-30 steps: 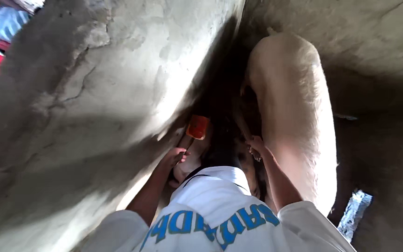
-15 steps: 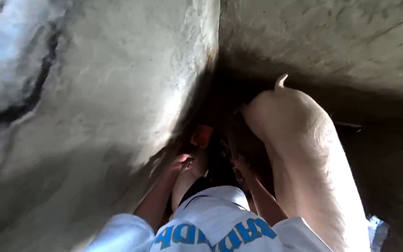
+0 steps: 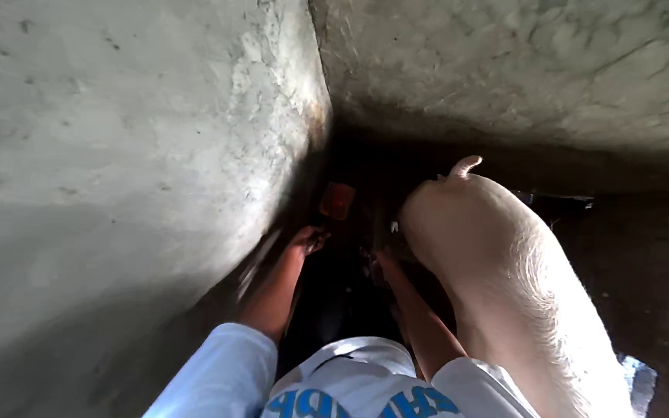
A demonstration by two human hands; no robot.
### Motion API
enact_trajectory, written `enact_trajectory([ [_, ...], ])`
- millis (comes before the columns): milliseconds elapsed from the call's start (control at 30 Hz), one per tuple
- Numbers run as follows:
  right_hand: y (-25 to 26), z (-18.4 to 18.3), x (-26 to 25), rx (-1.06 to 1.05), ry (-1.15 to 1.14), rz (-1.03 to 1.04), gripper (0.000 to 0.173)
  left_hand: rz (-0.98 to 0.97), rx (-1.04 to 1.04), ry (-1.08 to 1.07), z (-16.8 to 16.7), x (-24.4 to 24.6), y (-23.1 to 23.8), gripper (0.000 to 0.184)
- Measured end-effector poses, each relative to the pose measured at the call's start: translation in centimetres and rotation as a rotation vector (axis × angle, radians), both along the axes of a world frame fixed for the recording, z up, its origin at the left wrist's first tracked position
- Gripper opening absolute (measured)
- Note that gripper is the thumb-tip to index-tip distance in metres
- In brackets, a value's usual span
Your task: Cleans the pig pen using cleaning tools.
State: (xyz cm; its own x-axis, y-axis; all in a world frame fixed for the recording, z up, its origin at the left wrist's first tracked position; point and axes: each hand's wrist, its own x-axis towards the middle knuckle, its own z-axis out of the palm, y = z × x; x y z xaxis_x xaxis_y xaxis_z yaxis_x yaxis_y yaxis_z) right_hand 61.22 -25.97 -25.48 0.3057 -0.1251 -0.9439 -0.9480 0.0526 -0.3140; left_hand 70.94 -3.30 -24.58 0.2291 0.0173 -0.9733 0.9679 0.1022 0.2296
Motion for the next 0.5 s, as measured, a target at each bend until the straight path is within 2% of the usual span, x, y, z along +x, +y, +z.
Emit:
enact_trajectory([
  [133, -0.1, -2.0, 3.3, -0.006, -0.038, -0.048, 0.052, -0.022, 0.058, -0.006, -1.0, 2.0, -1.3, 0.015],
  [300, 0.8, -5.6, 8.5, -0.092, -0.059, -0.208, 0.050, -0.031, 0.050, 0.047, -5.9, 4.1, -0.9, 0.019],
  [367, 1.4, -6.9, 10.8, -0.173, -0.056, -0.258, 0.050, -0.045, 0.065, 0.038, -5.6, 4.4, -1.0, 0.019],
  [433, 1.6, -9.0, 13.1, -0.248, -0.062, -0.297, 0.049, -0.055, 0.025, -0.027, -5.4, 4.1, -0.6, 0.021],
  [500, 0.9, -12.1, 15.1, -0.290, -0.038, -0.320, 0.046, -0.041, -0.004, -0.012, -7.2, 4.0, -0.1, 0.020],
])
